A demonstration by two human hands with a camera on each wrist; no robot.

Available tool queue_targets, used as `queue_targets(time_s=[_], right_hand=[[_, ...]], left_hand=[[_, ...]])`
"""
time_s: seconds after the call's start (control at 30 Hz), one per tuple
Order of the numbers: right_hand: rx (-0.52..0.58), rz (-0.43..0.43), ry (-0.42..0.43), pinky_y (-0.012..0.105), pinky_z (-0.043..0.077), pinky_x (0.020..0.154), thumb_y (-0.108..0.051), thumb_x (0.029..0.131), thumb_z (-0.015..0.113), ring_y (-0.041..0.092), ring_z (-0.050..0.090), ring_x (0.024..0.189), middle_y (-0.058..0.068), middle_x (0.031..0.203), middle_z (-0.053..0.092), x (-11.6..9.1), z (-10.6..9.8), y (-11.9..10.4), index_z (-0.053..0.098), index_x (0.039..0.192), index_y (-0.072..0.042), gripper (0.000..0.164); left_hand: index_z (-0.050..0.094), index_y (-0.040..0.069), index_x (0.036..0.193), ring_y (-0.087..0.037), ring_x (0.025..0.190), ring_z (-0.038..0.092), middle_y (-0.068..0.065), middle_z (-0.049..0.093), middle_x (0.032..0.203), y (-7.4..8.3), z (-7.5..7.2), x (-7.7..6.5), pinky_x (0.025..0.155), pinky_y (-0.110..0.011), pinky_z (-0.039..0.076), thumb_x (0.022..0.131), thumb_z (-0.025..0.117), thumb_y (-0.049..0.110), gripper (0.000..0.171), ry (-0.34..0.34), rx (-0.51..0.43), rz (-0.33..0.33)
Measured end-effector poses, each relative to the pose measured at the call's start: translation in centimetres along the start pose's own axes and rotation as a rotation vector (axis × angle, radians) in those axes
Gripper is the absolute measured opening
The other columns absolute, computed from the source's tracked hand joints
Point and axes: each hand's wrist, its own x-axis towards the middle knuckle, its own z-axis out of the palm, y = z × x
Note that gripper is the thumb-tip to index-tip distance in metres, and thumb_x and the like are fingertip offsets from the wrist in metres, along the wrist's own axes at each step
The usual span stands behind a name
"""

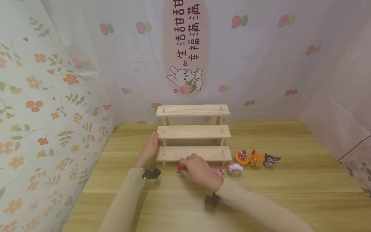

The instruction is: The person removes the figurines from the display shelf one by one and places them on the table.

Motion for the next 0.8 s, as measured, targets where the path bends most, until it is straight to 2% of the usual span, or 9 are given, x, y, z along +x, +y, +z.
queue_targets(time_s=[0.23,0.5,0.8], right_hand=[[-0.058,-0.022,0.029,0.022,0.038,0.056,-0.023,0.077,0.08,0.012,0.049,0.069,-0.007,0.074,0.061,-0.4,0.8,0.1,0.059,0.081,-0.019,0.022],[-0.139,-0.076,0.108,0.028,0.042,0.059,-0.021,0.072,0.083,0.015,0.054,0.073,-0.004,0.079,0.064,-0.6,1.4,0.3,0.059,0.079,-0.018,0.025],[-0.124,-0.083,0.122,0.025,0.043,0.058,-0.023,0.07,0.084,0.013,0.052,0.071,-0.004,0.08,0.063,-0.8,1.7,0.3,0.059,0.081,-0.018,0.028]], left_hand=[[0.043,0.009,0.103,-0.026,0.08,0.056,-0.012,0.061,0.092,0.1,-0.1,-0.1,0.071,-0.038,0.045,0.107,0.023,0.03,0.03,-0.013,-0.009,-0.005],[0.044,0.009,0.106,-0.028,0.083,0.057,-0.013,0.062,0.092,0.0,0.0,0.0,0.077,-0.041,0.046,0.107,0.024,0.031,0.029,-0.002,-0.003,-0.015],[0.044,0.008,0.105,-0.029,0.085,0.058,-0.015,0.062,0.093,-0.2,-0.1,0.1,0.079,-0.043,0.046,0.107,0.025,0.029,0.029,-0.015,-0.02,-0.008]])
